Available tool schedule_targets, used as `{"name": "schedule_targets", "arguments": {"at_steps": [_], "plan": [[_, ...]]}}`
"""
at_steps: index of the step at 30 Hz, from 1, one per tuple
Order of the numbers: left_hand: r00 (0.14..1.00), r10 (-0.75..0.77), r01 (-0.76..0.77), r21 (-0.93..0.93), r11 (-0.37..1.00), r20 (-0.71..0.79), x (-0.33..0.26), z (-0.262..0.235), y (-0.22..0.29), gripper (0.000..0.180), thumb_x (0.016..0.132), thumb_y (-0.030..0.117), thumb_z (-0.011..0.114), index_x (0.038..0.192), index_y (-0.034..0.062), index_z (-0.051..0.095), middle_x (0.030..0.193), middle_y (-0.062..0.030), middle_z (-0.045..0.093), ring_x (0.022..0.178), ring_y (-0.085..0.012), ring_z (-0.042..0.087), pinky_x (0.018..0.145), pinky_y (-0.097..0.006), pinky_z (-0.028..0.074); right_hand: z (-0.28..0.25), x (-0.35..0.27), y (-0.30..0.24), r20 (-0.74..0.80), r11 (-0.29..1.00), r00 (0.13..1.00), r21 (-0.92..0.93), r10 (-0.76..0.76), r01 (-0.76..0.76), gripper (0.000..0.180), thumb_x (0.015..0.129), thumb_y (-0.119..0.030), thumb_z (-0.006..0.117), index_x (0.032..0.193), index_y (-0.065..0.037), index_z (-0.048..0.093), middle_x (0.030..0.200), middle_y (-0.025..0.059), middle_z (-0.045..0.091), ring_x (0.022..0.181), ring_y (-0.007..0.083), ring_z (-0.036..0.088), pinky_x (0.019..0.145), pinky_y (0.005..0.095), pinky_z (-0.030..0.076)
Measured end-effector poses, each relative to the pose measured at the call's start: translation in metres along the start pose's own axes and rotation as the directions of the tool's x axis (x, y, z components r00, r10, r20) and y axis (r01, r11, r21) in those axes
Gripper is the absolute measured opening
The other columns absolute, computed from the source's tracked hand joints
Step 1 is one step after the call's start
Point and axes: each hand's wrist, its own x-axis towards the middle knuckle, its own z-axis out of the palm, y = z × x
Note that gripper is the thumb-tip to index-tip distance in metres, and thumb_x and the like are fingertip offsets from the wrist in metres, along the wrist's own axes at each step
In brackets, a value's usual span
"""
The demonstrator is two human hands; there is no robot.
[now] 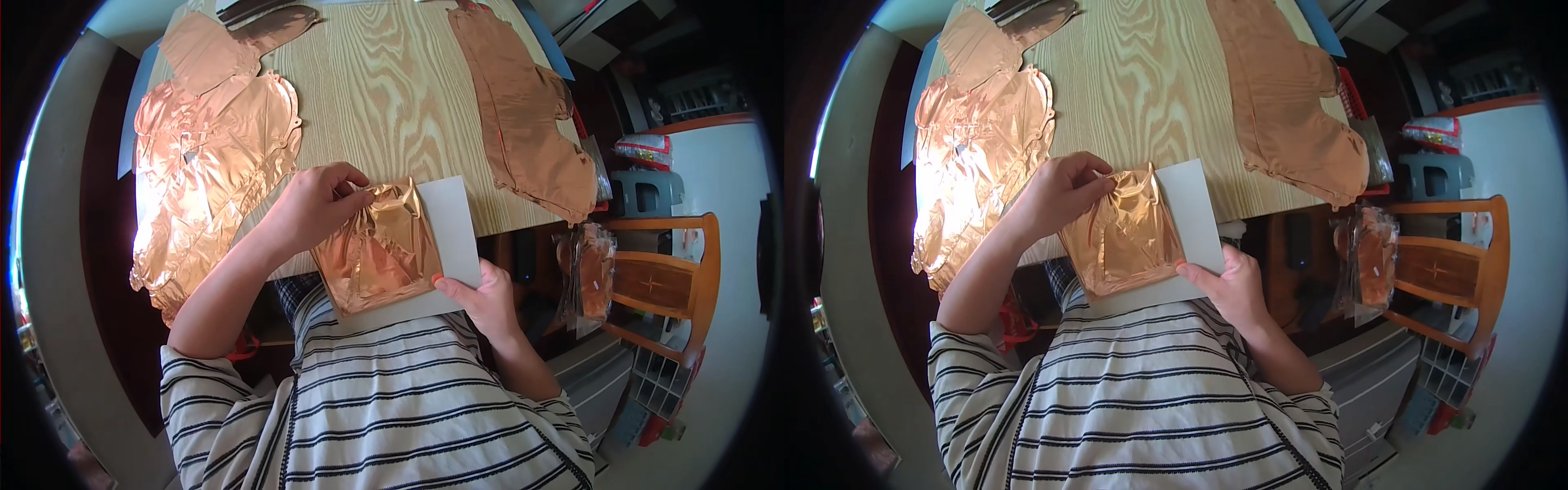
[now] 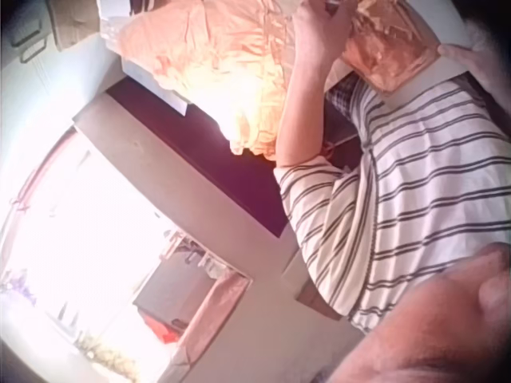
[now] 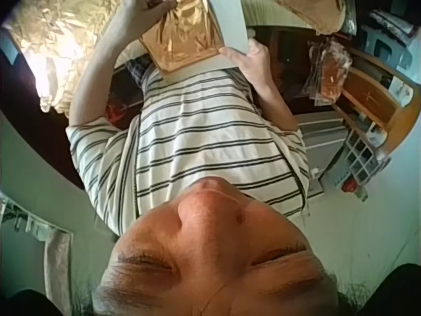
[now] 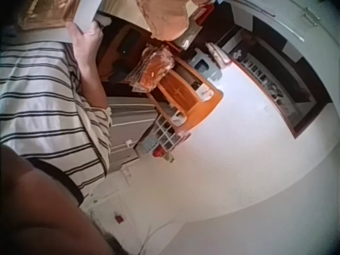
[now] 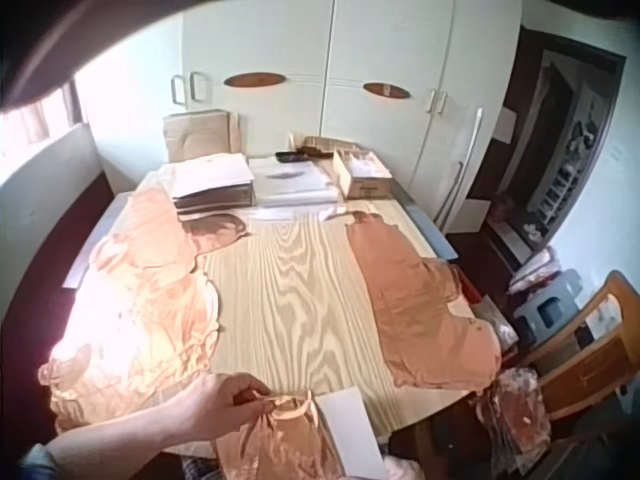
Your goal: Manually folding deflated foil balloons around cardboard inserts for packaging.
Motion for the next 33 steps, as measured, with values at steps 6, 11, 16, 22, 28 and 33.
{"name": "schedule_targets", "arguments": {"at_steps": [6, 11, 16, 22, 28, 33], "plan": [[0.998, 0.04, -0.042, 0.046, 0.998, 0.047, 0.0, -0.004, 0.001, 0.023, 0.099, 0.021, 0.065, 0.104, -0.0004, 0.072, 0.071, -0.004, 0.063, 0.064, -0.0086, 0.058, 0.06, -0.028, 0.046, 0.0, 0.001, 0.002, 0.003, 0.999, 0.999, -0.003, -0.054, 0.054, 0.023, 0.088, -0.013, 0.081, 0.106, -0.001, 0.073, 0.092, 0.0024, 0.077, 0.084, 0.0046, 0.067, 0.079, 0.0236, 0.054], [0.989, -0.065, 0.067, -0.011, 0.998, 0.132, 0.004, -0.008, 0.005, 0.025, 0.102, 0.022, 0.061, 0.102, -0.0003, 0.071, 0.066, 0.0022, 0.056, 0.056, -0.0043, 0.05, 0.052, -0.025, 0.042, -0.003, 0.006, 0.013, 0.112, 0.973, 0.994, 0.232, -0.01, -0.017, 0.022, 0.09, -0.01, 0.079, 0.11, -0.003, 0.072, 0.096, -0.0011, 0.074, 0.087, 0.0041, 0.065, 0.082, 0.023, 0.053], [0.984, -0.104, 0.104, 0.006, 0.995, 0.145, 0.003, -0.012, 0.008, 0.027, 0.103, 0.024, 0.061, 0.1, -0.001, 0.07, 0.067, 0.0008, 0.057, 0.057, -0.007, 0.053, 0.053, -0.027, 0.044, -0.002, 0.007, 0.01, 0.171, 0.913, 0.984, 0.393, 0.047, -0.111, 0.022, 0.089, -0.004, 0.078, 0.109, -0.004, 0.071, 0.099, -0.0022, 0.072, 0.089, 0.004, 0.063, 0.085, 0.023, 0.052], [0.975, 0.221, -0.206, 0.237, 0.949, -0.037, -0.011, -0.013, 0.009, 0.026, 0.096, 0.022, 0.069, 0.103, -0.0032, 0.072, 0.089, -0.0117, 0.066, 0.077, -0.0203, 0.064, 0.071, -0.034, 0.052, 0.0, 0.008, 0.013, 0.098, 0.904, 0.994, 0.42, 0.041, -0.079, 0.026, 0.086, 0.0, 0.079, 0.11, -0.004, 0.07, 0.099, -0.0012, 0.072, 0.09, 0.0061, 0.064, 0.086, 0.0242, 0.051], [0.981, 0.189, -0.179, 0.209, 0.961, -0.03, -0.018, -0.013, 0.013, 0.029, 0.091, 0.018, 0.075, 0.111, -0.0028, 0.072, 0.084, -0.0118, 0.068, 0.073, -0.0199, 0.065, 0.07, -0.034, 0.053, 0.003, 0.012, 0.016, 0.084, 0.89, 0.995, 0.45, 0.048, -0.081, 0.025, 0.087, 0.0, 0.079, 0.11, -0.003, 0.071, 0.099, -0.0019, 0.072, 0.088, 0.0044, 0.064, 0.085, 0.0226, 0.051], [0.998, -0.02, 0.021, -0.019, 1.0, 0.065, -0.012, -0.011, 0.007, 0.027, 0.095, 0.015, 0.071, 0.117, -0.0014, 0.071, 0.078, -0.0023, 0.067, 0.064, -0.0073, 0.056, 0.06, -0.026, 0.048, 0.0, 0.011, 0.011, 0.114, 0.89, 0.991, 0.44, 0.074, -0.117, 0.026, 0.085, 0.001, 0.079, 0.11, -0.002, 0.07, 0.098, -0.001, 0.072, 0.088, 0.0053, 0.065, 0.085, 0.0234, 0.053]]}}
